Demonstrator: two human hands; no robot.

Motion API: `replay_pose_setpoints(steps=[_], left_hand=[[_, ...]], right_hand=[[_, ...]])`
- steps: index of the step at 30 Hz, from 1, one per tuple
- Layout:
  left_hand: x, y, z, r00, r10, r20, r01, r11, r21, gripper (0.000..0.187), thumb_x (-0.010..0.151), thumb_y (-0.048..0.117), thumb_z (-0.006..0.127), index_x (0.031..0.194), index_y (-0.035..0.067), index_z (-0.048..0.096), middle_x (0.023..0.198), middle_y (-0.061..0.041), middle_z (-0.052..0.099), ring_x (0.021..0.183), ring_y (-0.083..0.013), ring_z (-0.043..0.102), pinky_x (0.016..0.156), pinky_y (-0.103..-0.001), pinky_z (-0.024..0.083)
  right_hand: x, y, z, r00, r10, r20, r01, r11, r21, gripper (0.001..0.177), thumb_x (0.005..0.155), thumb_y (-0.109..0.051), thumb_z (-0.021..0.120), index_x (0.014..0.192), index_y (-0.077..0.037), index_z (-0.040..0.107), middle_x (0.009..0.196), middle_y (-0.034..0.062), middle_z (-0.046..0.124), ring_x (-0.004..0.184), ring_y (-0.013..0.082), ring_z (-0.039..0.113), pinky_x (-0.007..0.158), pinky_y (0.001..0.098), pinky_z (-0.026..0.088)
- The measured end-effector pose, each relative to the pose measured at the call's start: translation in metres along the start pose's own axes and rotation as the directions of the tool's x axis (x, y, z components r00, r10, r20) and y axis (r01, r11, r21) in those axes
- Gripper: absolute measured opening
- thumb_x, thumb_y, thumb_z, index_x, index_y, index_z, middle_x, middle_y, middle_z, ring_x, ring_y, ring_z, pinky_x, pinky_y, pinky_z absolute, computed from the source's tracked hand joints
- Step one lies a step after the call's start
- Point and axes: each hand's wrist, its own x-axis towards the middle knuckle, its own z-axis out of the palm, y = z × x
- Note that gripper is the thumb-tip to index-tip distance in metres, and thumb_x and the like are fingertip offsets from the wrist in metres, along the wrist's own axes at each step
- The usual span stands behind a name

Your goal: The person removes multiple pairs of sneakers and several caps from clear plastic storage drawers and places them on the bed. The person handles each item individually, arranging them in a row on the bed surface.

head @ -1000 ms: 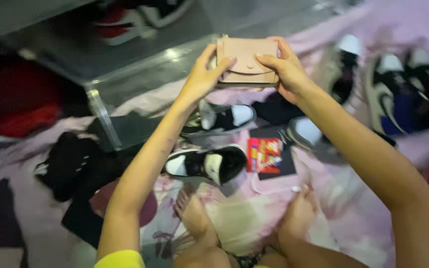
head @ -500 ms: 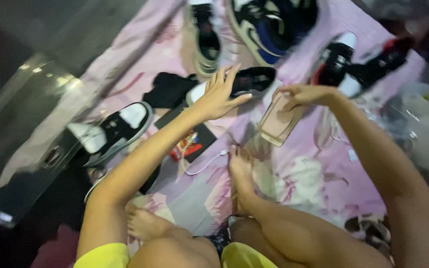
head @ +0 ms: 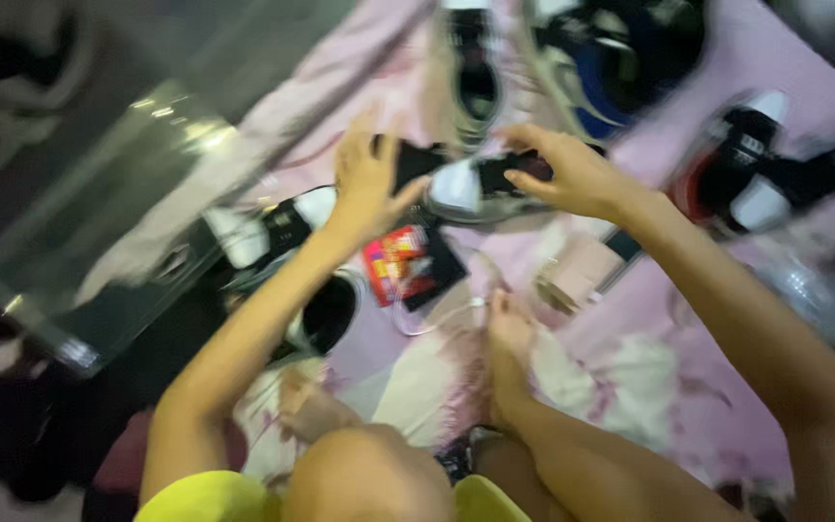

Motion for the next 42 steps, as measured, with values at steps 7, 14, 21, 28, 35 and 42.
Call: replay_pose_setpoints(steps=[7, 14, 21, 28, 35, 42], left_hand=[[-0.095, -0.196, -0.172, 0.844, -0.281, -0.458, 0.422, 0.874, 0.242, 0.086, 0.100, 0.026, 0.078, 0.160, -0.007, 0.026, 0.165, -0.038, 0.018, 0.154, -0.0547, 0.020, 0.125, -0.062, 0.019], [-0.118, -0.392, -0.234, 0.369, -0.489, -0.790, 0.767, 0.640, -0.038, 0.113, 0.096, 0.052, 0.080, 0.151, -0.019, 0.012, 0.158, -0.045, 0.010, 0.151, -0.0554, 0.010, 0.126, -0.056, 0.009], [-0.104, -0.404, -0.245, 0.168, -0.632, -0.757, 0.209, 0.773, -0.599, 0.102, 0.096, 0.033, 0.074, 0.156, -0.012, 0.005, 0.166, -0.032, 0.006, 0.157, -0.0396, 0.008, 0.129, -0.045, 0.007], [-0.149, -0.453, -0.166, 0.264, -0.726, -0.635, 0.271, 0.688, -0.674, 0.101, 0.107, 0.022, 0.069, 0.157, -0.012, -0.011, 0.168, -0.029, -0.011, 0.159, -0.0348, -0.005, 0.131, -0.043, -0.002], [-0.150, -0.392, -0.105, 0.277, -0.878, -0.390, -0.304, 0.305, -0.903, 0.072, 0.098, 0.008, 0.076, 0.150, -0.013, 0.031, 0.121, -0.015, 0.045, 0.121, -0.0248, 0.047, 0.119, -0.044, 0.031], [-0.146, -0.234, -0.184, 0.481, -0.751, -0.452, -0.510, 0.180, -0.841, 0.073, 0.084, -0.004, 0.076, 0.143, 0.017, 0.038, 0.137, -0.010, 0.054, 0.128, -0.0287, 0.052, 0.107, -0.046, 0.049]], right_hand=[[0.130, -0.100, 0.065, 0.938, -0.344, 0.045, 0.339, 0.937, 0.084, 0.059, 0.096, -0.018, 0.068, 0.150, -0.005, 0.047, 0.132, 0.0163, 0.063, 0.124, 0.0311, 0.059, 0.109, 0.0439, 0.043], [0.224, -0.180, 0.142, 0.858, -0.493, 0.145, 0.455, 0.860, 0.229, 0.057, 0.097, -0.021, 0.066, 0.149, -0.010, 0.046, 0.129, 0.0133, 0.066, 0.119, 0.0280, 0.061, 0.103, 0.0416, 0.046], [0.283, -0.208, 0.185, 0.897, -0.429, 0.106, 0.360, 0.848, 0.388, 0.049, 0.101, -0.020, 0.064, 0.145, -0.011, 0.044, 0.116, 0.0080, 0.072, 0.111, 0.0191, 0.068, 0.089, 0.0374, 0.052], [0.325, -0.199, 0.227, 0.904, -0.423, 0.070, 0.341, 0.807, 0.482, 0.041, 0.105, -0.015, 0.061, 0.142, -0.010, 0.044, 0.111, 0.0076, 0.074, 0.102, 0.0153, 0.066, 0.083, 0.0320, 0.047], [0.378, -0.182, 0.248, 0.932, 0.158, 0.325, -0.355, 0.225, 0.907, 0.094, 0.089, -0.047, 0.073, 0.154, -0.007, 0.019, 0.139, 0.0279, 0.052, 0.118, 0.0314, 0.060, 0.101, 0.0455, 0.048], [0.378, -0.204, 0.267, 0.859, 0.119, 0.498, -0.474, -0.185, 0.861, 0.117, 0.078, -0.070, 0.065, 0.156, -0.005, 0.008, 0.160, 0.0284, 0.029, 0.141, 0.0392, 0.041, 0.111, 0.0622, 0.036]])
